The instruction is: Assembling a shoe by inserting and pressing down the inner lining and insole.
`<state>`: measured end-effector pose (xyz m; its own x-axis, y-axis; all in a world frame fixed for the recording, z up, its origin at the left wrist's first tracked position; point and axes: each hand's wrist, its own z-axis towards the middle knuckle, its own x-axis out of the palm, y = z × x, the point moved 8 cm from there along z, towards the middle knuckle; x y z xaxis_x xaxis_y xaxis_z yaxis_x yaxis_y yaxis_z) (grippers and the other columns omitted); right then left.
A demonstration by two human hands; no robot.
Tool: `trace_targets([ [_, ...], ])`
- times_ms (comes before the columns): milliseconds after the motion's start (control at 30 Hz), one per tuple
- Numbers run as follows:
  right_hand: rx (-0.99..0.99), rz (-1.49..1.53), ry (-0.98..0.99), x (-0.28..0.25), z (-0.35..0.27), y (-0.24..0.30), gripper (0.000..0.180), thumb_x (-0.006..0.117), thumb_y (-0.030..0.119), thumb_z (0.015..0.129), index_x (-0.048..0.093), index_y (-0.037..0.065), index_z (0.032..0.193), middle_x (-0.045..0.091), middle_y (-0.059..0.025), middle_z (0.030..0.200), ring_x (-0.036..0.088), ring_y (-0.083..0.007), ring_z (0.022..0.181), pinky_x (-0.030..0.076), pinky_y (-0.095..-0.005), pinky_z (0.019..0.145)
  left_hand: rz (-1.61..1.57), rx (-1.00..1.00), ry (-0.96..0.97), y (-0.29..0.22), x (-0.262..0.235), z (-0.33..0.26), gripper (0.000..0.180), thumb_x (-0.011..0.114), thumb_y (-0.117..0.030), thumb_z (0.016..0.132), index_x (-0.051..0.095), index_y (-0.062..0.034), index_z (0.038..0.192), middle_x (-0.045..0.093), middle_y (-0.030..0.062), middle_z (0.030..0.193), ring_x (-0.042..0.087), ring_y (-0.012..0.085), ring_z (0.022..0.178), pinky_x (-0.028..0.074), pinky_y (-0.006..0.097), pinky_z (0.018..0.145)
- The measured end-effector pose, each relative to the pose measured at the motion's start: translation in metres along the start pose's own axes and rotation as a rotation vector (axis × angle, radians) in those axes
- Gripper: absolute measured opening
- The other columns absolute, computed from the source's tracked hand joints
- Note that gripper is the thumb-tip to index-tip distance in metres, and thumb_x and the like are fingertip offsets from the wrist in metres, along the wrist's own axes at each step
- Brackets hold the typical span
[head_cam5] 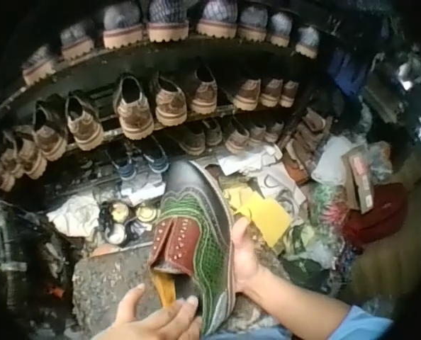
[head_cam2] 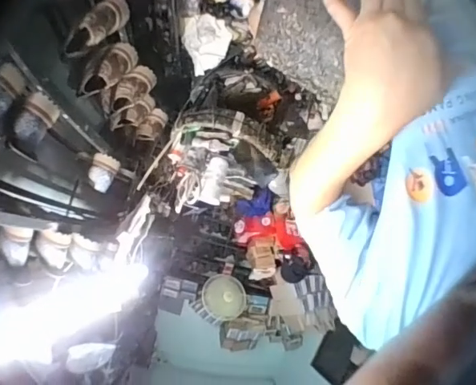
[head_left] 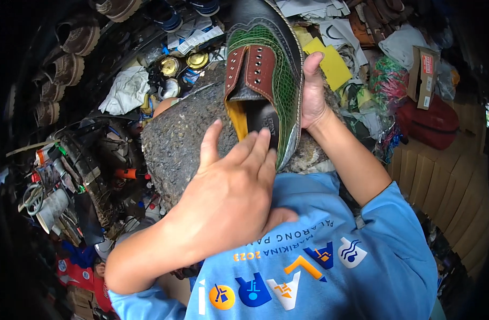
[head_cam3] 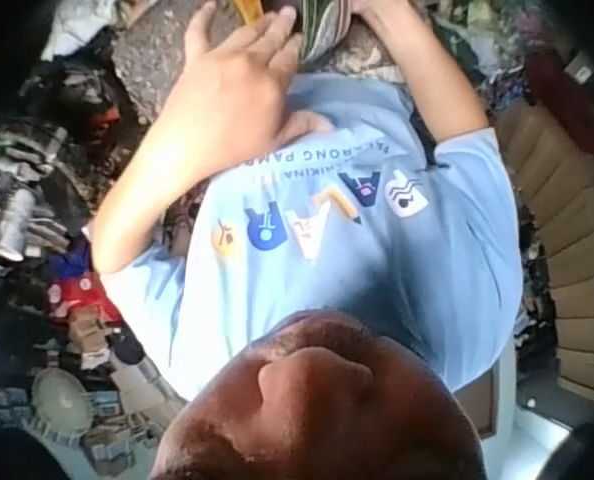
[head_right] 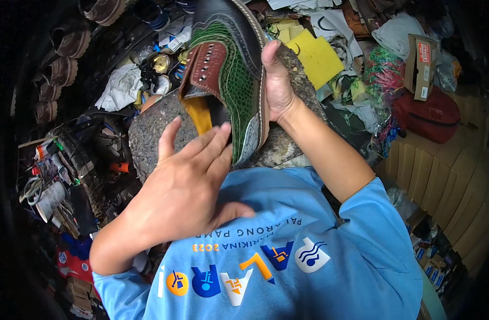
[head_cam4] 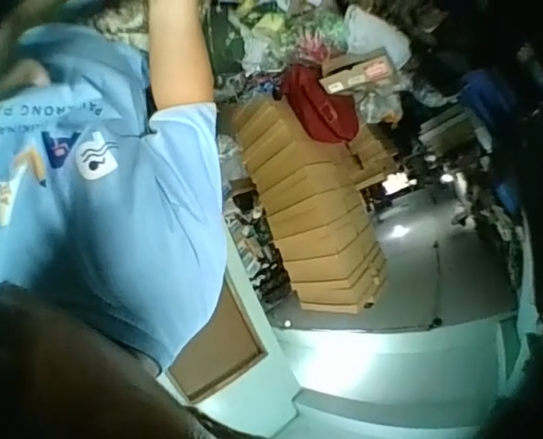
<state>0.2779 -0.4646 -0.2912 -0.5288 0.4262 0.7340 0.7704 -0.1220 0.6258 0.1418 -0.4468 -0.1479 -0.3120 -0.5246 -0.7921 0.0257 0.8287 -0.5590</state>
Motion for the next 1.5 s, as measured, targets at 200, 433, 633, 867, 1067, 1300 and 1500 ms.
trace_targets([
  [200, -0.01, 0.158, 0.006, -0.014, 0.011, -0.013, 0.106, 0.06, 0.084, 0.082, 0.049, 0.002, 0.149, 0.063, -0.0156, 0.139, 0.063, -0.0273, 0.127, 0.052, -0.0438, 0.11, 0.013, -0.166, -0.182, 0.051, 0.027, 0.038, 0.111, 0.044, -0.082, 0.092, 0.042, 0.0135, 0.148, 0.044, 0.0328, 0.154, 0.039, 0.04, 0.149, 0.018, 0.066, 0.121],
  [433, 0.147, 0.139, -0.015, -0.013, 0.013, -0.03, 0.098, 0.06, 0.078, 0.087, 0.05, 0.003, 0.148, 0.061, -0.0178, 0.14, 0.061, -0.0312, 0.128, 0.053, -0.0465, 0.109, -0.062, -0.337, 0.022, 0.084, 0.031, 0.058, 0.115, 0.041, -0.086, 0.09, 0.046, 0.016, 0.144, 0.052, 0.0311, 0.147, 0.044, 0.0406, 0.145, 0.016, 0.066, 0.122],
  [633, 0.111, 0.111, 0.037, -0.012, 0.011, -0.026, 0.105, 0.053, 0.085, 0.085, 0.047, 0.003, 0.151, 0.058, -0.0211, 0.142, 0.06, -0.0361, 0.129, 0.05, -0.0533, 0.111, -0.09, -0.169, -0.092, 0.059, 0.04, 0.042, 0.125, 0.042, -0.091, 0.084, 0.041, 0.0164, 0.148, 0.039, 0.0352, 0.156, 0.033, 0.0416, 0.152, 0.01, 0.068, 0.124],
  [867, 0.063, 0.0, 0.02, -0.015, 0.007, -0.02, 0.115, 0.053, 0.091, 0.079, 0.042, 0.004, 0.154, 0.057, -0.0208, 0.145, 0.059, -0.0354, 0.13, 0.05, -0.0513, 0.111, -0.018, -0.152, -0.038, 0.039, 0.045, 0.037, 0.109, 0.045, -0.079, 0.092, 0.041, 0.0123, 0.151, 0.04, 0.0272, 0.16, 0.034, 0.0353, 0.153, 0.009, 0.069, 0.123],
  [1067, 0.012, -0.091, -0.052, -0.03, 0.006, -0.019, 0.125, 0.047, 0.099, 0.071, 0.042, 0.006, 0.154, 0.062, -0.0207, 0.137, 0.067, -0.035, 0.118, 0.057, -0.0515, 0.103, 0.018, -0.183, -0.133, 0.028, 0.047, 0.038, 0.1, 0.051, -0.069, 0.094, 0.039, 0.0119, 0.152, 0.043, 0.0272, 0.158, 0.036, 0.0344, 0.153, 0.01, 0.069, 0.123],
  [1300, -0.021, -0.105, -0.061, -0.036, 0.005, -0.021, 0.13, 0.053, 0.1, 0.065, 0.041, 0.006, 0.154, 0.062, -0.0266, 0.132, 0.069, -0.0393, 0.111, 0.063, -0.0485, 0.09, -0.019, -0.116, -0.198, 0.02, 0.041, 0.029, 0.088, 0.062, -0.055, 0.094, 0.044, 0.0128, 0.147, 0.047, 0.0309, 0.153, 0.041, 0.0356, 0.149, 0.01, 0.07, 0.123],
  [1500, -0.024, -0.086, -0.095, -0.04, 0.005, -0.02, 0.129, 0.062, 0.095, 0.064, 0.041, 0.005, 0.153, 0.062, -0.0277, 0.132, 0.069, -0.0385, 0.111, 0.062, -0.0491, 0.092, -0.115, -0.107, -0.008, 0.025, 0.044, 0.033, 0.083, 0.065, -0.051, 0.093, 0.047, 0.0162, 0.138, 0.05, 0.0328, 0.149, 0.046, 0.0374, 0.145, 0.014, 0.071, 0.121],
])
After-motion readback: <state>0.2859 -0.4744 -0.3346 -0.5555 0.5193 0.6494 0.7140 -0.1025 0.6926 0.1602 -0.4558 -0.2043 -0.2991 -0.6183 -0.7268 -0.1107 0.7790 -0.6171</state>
